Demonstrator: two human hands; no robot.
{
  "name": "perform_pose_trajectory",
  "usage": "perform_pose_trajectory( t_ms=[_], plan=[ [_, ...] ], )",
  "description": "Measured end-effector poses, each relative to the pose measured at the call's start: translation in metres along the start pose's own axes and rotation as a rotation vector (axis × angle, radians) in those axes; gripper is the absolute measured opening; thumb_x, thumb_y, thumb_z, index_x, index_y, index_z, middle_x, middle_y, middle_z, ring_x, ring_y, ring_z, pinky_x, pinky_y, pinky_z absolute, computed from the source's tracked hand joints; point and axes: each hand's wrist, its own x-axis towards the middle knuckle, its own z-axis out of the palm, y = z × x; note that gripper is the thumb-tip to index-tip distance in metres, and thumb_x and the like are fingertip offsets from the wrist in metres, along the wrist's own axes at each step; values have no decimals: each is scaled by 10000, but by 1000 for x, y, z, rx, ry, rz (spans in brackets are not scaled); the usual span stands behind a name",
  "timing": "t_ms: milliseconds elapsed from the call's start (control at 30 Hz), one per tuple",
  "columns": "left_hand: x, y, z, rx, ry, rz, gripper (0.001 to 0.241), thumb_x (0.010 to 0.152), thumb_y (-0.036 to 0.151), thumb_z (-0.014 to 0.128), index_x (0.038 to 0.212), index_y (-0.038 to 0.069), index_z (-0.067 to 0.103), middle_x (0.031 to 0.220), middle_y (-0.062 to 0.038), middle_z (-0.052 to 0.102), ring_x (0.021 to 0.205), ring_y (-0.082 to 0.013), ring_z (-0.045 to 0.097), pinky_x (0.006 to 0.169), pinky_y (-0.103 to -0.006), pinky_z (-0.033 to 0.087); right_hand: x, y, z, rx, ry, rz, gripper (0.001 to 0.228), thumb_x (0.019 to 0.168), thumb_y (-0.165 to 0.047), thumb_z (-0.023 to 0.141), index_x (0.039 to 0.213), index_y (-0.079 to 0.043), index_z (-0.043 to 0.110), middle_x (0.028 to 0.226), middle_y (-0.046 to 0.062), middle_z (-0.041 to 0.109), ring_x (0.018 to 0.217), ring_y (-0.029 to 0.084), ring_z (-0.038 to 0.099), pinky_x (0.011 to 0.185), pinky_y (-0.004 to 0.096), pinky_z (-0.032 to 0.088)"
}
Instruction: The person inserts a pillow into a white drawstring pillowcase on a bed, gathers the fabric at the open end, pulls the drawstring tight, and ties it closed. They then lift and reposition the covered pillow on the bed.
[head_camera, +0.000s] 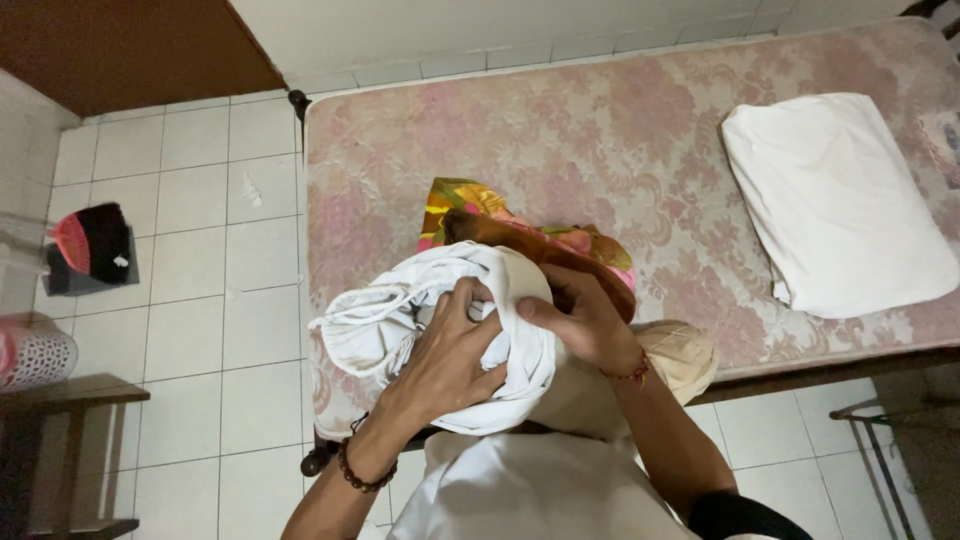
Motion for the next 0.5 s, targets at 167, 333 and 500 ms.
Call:
perform_pose_trajectory(
  t_ms=[167,333,500],
  plan=[
    [-12,-2,1,-78,104,-50,636,700,152,819,1272,26,571,1251,-242,446,1163,-434,482,974,-495,444,-12,24,-5,24,89,25,246,905,-247,736,991,-17,707,864,-31,679,791,44,564,708,249,484],
    [-24,-13,-1,-158,83,-192,606,761,237,867,1242,52,550,1207,-166,531,1158,-375,519,987,-472,420,-39,58,-21,-160,50,216,281,905,-256,764,766,-39,651,678,-74,544,660,28,452,558,245,415],
    [-33,-24,5,-198,123,-244,485,814,242,842,1190,76,585,1162,-118,599,1116,-333,559,967,-426,440,-51,93,-41,-244,-29,287,299,882,-231,791,786,-17,606,698,-20,521,672,58,444,559,267,400]
  ],
)
